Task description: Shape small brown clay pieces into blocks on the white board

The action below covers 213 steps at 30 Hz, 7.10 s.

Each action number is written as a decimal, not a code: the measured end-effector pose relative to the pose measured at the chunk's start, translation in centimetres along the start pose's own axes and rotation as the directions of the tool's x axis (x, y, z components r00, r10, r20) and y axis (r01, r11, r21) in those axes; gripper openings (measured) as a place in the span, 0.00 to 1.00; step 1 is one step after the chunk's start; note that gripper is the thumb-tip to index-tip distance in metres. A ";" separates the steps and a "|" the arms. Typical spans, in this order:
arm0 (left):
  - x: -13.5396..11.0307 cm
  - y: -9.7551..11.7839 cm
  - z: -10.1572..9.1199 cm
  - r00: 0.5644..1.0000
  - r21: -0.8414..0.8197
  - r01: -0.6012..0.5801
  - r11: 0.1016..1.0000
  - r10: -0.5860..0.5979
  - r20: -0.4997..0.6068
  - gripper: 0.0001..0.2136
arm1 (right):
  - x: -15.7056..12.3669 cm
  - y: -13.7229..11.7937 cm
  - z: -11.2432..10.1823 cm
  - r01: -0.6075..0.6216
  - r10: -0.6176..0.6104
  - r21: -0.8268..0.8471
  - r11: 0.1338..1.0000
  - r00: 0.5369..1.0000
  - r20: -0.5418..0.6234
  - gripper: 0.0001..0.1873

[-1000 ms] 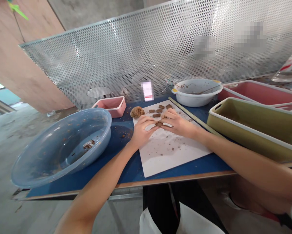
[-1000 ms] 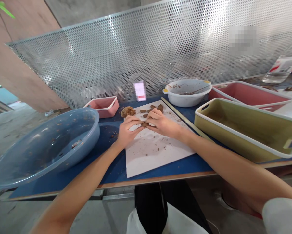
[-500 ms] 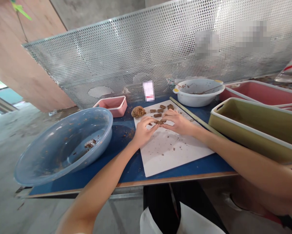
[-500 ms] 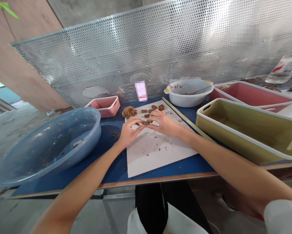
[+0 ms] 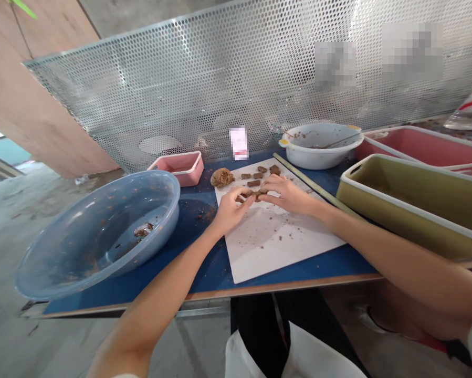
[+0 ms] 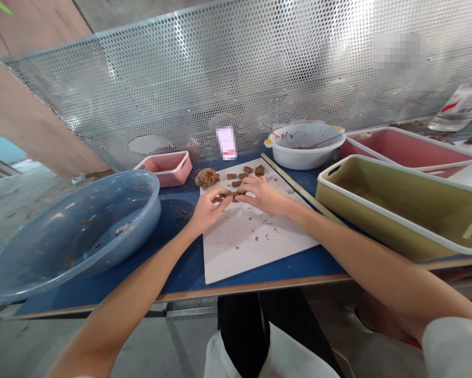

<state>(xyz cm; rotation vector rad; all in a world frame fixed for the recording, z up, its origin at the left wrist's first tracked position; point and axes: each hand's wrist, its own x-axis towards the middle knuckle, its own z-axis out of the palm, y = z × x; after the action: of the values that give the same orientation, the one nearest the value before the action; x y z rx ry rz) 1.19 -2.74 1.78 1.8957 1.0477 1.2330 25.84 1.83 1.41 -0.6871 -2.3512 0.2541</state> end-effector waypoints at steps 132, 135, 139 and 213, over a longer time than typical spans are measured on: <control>0.0 0.4 0.3 0.997 -0.022 0.066 0.998 -0.066 -0.031 0.17 | 0.6 -2.5 0.5 -0.208 0.272 0.308 0.928 0.945 -0.183 0.23; 0.2 0.2 0.0 0.992 -0.074 0.127 0.989 -0.125 0.030 0.19 | 0.5 -2.3 0.1 -0.150 0.210 0.327 0.933 0.965 -0.156 0.18; 0.5 0.2 -0.8 0.966 -0.108 0.213 0.971 -0.193 0.173 0.22 | 0.2 -2.1 -0.7 -0.059 0.072 0.340 0.939 0.997 -0.025 0.20; 0.6 -0.5 -1.4 0.936 -0.046 0.171 0.984 -0.148 0.319 0.24 | 0.1 -2.2 -1.0 -0.095 0.046 0.285 0.954 0.984 0.175 0.19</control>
<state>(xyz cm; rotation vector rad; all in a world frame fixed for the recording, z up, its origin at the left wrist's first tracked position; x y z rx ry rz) -0.10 -1.85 2.13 1.8359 0.9494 0.8316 25.55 0.02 2.99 -0.6247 -2.3780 0.7010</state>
